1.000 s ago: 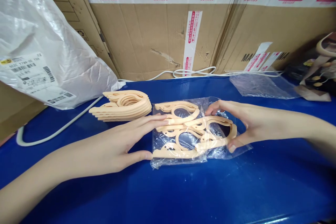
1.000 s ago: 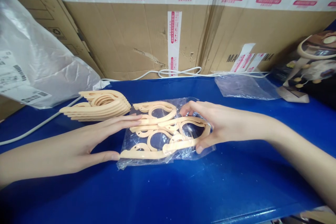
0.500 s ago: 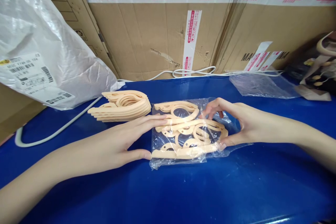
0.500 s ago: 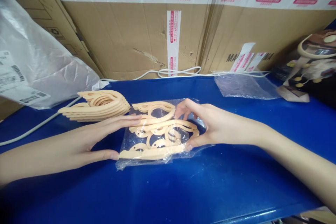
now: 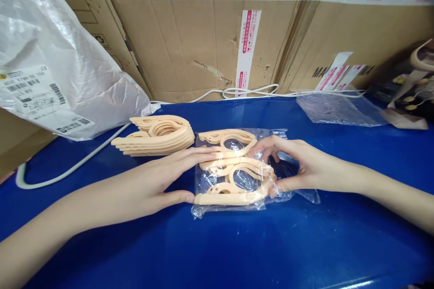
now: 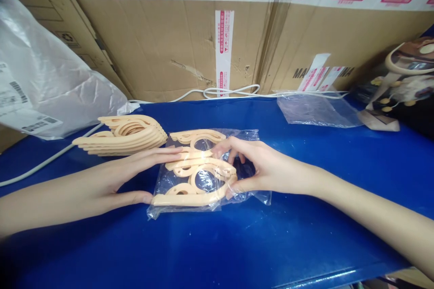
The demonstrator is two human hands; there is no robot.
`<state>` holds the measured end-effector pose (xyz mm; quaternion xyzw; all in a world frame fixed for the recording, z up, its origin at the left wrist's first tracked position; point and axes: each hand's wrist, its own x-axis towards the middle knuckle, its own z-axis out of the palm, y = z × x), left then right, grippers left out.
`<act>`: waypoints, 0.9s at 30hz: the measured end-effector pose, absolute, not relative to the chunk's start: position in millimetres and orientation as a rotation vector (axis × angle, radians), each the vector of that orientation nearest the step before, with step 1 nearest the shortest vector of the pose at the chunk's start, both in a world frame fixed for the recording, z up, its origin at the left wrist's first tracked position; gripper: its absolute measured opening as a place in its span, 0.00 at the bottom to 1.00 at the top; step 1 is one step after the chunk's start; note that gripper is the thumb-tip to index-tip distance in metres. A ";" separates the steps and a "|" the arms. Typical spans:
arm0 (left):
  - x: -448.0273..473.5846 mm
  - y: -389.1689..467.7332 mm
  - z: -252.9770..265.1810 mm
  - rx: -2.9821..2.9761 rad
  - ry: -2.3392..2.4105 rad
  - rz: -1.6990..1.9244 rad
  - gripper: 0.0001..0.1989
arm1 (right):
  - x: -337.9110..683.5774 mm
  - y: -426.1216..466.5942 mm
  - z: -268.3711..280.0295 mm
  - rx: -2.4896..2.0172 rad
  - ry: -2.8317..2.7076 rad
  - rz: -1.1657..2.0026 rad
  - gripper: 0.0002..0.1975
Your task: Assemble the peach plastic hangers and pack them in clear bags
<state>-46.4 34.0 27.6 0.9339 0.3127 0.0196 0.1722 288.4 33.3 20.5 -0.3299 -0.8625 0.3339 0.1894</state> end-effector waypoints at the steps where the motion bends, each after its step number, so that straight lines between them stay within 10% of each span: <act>1: -45.3 33.8 28.9 2.652 0.885 0.061 0.34 | 288.2 32.9 19.8 -0.929 -2.423 0.922 0.29; 27: -42.3 34.9 38.5 2.540 0.898 0.036 0.36 | 288.0 29.8 20.5 -1.006 -2.556 0.758 0.34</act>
